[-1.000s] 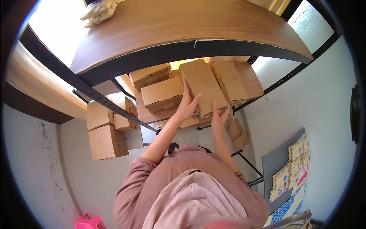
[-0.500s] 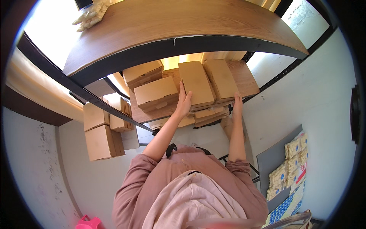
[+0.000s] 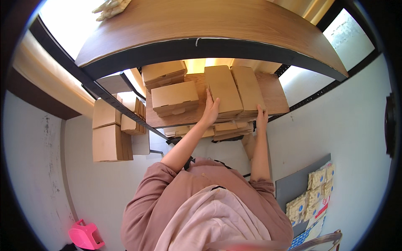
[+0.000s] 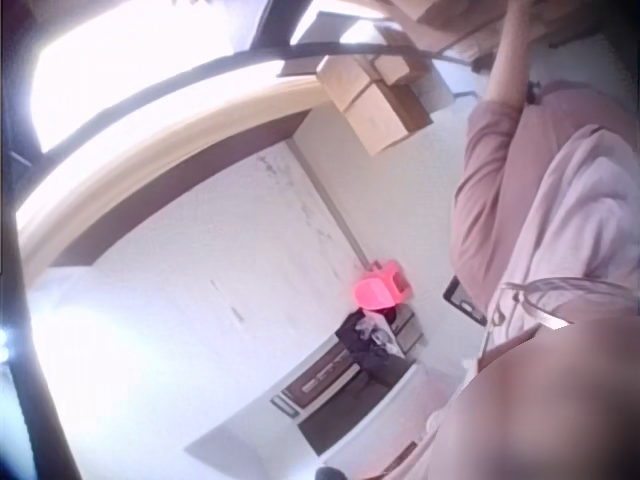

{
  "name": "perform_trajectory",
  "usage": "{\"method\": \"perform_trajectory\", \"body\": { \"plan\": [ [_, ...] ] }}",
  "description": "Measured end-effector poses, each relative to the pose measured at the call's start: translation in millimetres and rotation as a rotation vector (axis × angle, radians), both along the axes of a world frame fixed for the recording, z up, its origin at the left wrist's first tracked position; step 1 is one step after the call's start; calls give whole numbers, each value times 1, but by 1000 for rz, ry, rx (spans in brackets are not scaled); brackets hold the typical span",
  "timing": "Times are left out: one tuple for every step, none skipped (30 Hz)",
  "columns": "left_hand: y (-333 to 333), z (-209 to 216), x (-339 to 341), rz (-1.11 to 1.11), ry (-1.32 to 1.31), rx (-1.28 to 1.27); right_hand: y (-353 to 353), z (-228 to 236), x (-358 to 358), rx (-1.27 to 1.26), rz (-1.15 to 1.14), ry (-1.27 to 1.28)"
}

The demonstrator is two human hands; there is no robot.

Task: The person repeatedly picks up flat cardboard pieces from a shelf, folds them into small boxes, and stacks them. The person also moves several clear plastic bags containing white snack items from a table to the shelf.

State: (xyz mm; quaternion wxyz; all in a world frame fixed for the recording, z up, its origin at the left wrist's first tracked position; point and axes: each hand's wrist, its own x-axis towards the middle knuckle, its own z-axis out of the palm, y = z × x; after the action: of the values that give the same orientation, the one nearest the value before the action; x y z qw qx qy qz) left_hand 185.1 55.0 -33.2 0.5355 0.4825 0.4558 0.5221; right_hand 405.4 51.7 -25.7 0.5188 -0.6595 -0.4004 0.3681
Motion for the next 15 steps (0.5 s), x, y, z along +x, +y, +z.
{"method": "perform_trajectory", "body": {
  "plan": [
    [0, 1, 1, -5, 6, -12, 0, -2, 2, 4, -1, -3],
    [-1, 1, 0, -10, 12, -25, 0, -4, 4, 7, -3, -6],
    [-2, 2, -3, 17, -15, -54, 2, -8, 6, 61, -10, -2],
    [-2, 0, -4, 39, -42, -83, 4, -11, 8, 115, -21, 1],
    [-2, -1, -6, 60, -71, -112, 5, -14, 9, 170, -35, 4],
    [-2, -3, -14, 93, 76, -33, 2, -19, 11, 215, -101, -2],
    [2, -11, -34, 131, 225, 47, -1, -21, 11, 261, -163, -7],
    [7, -22, -57, 167, 375, 126, -7, -22, 10, 306, -226, -11],
    [14, -41, -94, 131, 495, 136, -14, -19, 4, 302, -274, -56],
    [9, -14, -102, 259, 818, 257, -27, -19, 5, 288, -360, -115],
    [9, -4, -129, 160, 1198, 130, -38, -16, -2, 284, -418, -163],
    [13, 0, -147, 49, 1366, 19, -49, -19, -6, 299, -426, -204],
    [16, -3, -165, -19, 1448, -23, -58, -24, -12, 314, -429, -243],
    [16, -9, -179, -97, 1526, -70, -70, -28, -17, 322, -434, -286],
    [17, -17, -189, -175, 1602, -118, -83, -32, -24, 329, -411, -329]
  ]
}}
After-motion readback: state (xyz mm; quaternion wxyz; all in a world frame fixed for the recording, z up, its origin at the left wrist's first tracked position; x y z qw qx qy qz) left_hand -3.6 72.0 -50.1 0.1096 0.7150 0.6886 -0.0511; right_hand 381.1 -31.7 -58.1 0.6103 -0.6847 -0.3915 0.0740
